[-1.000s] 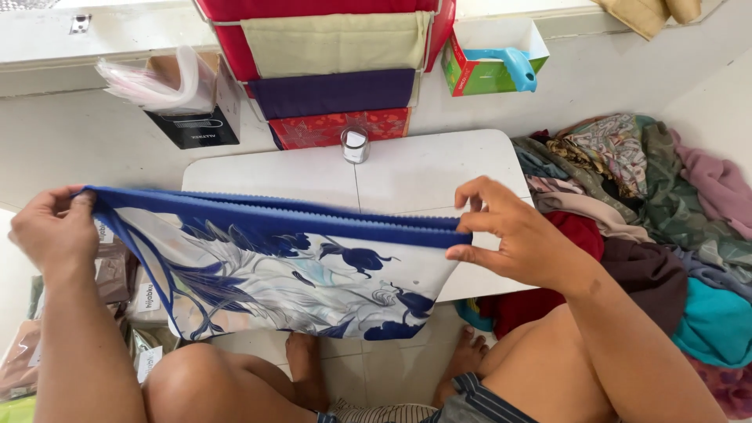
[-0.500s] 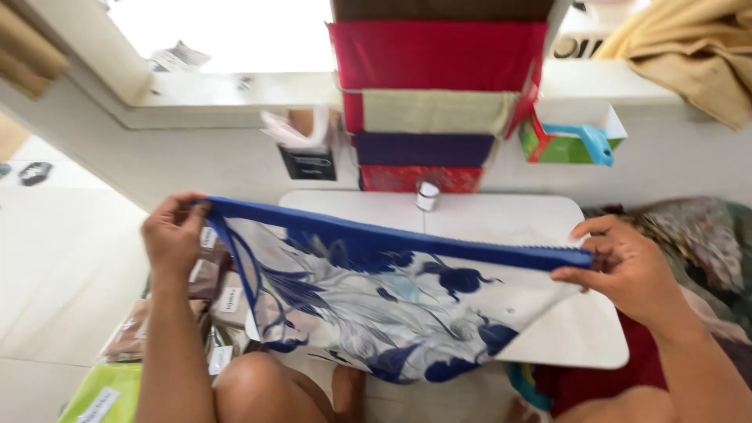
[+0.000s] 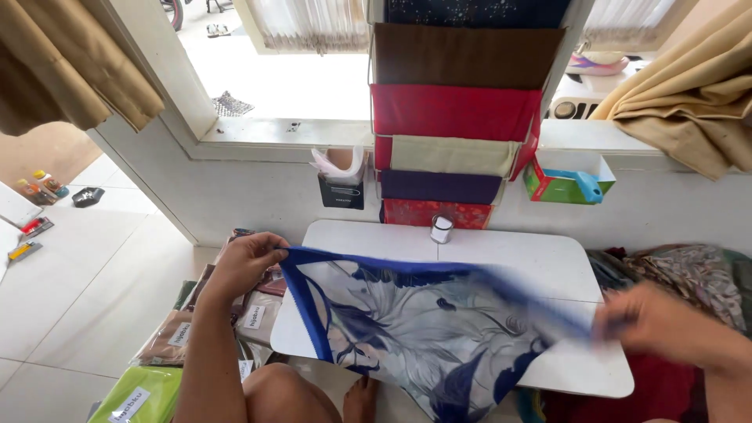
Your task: The person unfolds a blue and white patterned fabric on a white table, smooths it out, and then uses a lint roller to clean the surface. They then roll the fabric tightly into a cylindrical shape.
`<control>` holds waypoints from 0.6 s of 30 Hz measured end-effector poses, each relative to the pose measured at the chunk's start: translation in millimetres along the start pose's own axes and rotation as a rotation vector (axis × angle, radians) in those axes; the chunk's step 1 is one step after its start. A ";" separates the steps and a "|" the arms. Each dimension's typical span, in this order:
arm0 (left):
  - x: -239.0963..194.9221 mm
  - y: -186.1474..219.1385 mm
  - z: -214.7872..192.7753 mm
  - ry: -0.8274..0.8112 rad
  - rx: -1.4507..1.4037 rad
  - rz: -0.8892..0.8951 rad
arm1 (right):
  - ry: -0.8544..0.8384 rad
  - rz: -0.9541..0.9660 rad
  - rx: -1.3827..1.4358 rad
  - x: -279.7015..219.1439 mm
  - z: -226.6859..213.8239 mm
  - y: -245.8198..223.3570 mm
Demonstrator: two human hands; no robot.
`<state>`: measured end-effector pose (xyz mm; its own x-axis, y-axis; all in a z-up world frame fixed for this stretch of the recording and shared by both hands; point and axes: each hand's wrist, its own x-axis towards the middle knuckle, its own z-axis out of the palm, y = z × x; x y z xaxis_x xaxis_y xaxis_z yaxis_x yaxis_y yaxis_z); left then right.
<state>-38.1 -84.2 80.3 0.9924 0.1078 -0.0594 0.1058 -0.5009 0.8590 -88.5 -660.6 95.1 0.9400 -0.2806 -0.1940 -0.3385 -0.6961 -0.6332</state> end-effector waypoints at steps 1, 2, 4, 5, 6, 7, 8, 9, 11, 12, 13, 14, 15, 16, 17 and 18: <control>-1.8 0.2 -2.3 -0.007 -0.028 0.012 | -0.517 -0.188 0.101 -3.0 -2.5 10.1; -3.3 0.2 -4.3 -0.018 -0.054 0.022 | -1.028 -0.388 0.219 -6.6 -4.0 21.3; -4.8 1.7 -6.9 -0.005 -0.020 0.034 | -0.522 -0.348 0.118 2.7 -3.9 31.9; -5.7 1.5 -7.3 0.012 0.012 0.044 | -0.020 -0.299 0.015 7.1 -3.5 38.2; -6.8 5.6 -5.0 -0.004 0.012 0.037 | -0.023 -0.282 0.012 6.4 -5.2 34.5; -6.8 9.4 -2.1 0.023 -0.005 0.038 | 0.184 -0.405 -0.038 7.1 -6.5 31.2; -7.3 11.7 4.6 0.041 -0.026 0.032 | 0.391 -0.517 -0.097 5.4 -9.7 30.4; -10.1 17.9 9.7 0.016 -0.030 0.020 | 0.383 -0.494 -0.111 5.0 -14.8 30.1; -7.7 35.7 17.8 0.260 0.139 0.192 | -0.174 -0.337 -0.149 7.9 -23.9 29.0; -6.7 31.9 15.2 0.234 0.138 0.192 | -0.173 -0.312 -0.148 1.9 -29.3 33.9; -5.1 28.6 11.7 0.116 0.058 0.228 | -0.392 -0.387 -0.032 -4.2 -35.0 37.7; 0.4 28.0 6.3 0.012 -0.029 0.272 | -0.601 -0.478 0.088 -3.5 -43.6 35.6; 2.0 28.3 0.1 0.003 -0.036 0.281 | -0.589 -0.470 0.085 -3.4 -50.7 31.8; 0.8 26.1 -5.3 -0.289 -0.108 0.171 | -0.284 -0.379 0.012 -6.3 -56.0 30.7; 0.0 23.8 -10.8 -0.578 -0.178 0.053 | 0.018 -0.283 -0.063 -8.9 -61.2 29.3; 5.1 22.8 -12.6 -0.592 -0.176 0.054 | 0.023 -0.270 -0.063 2.8 -69.1 48.4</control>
<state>-31.4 -84.2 106.0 0.8680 -0.4337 -0.2417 0.0923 -0.3375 0.9368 -105.2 -740.8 115.6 0.9955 -0.0943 -0.0072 -0.0790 -0.7872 -0.6117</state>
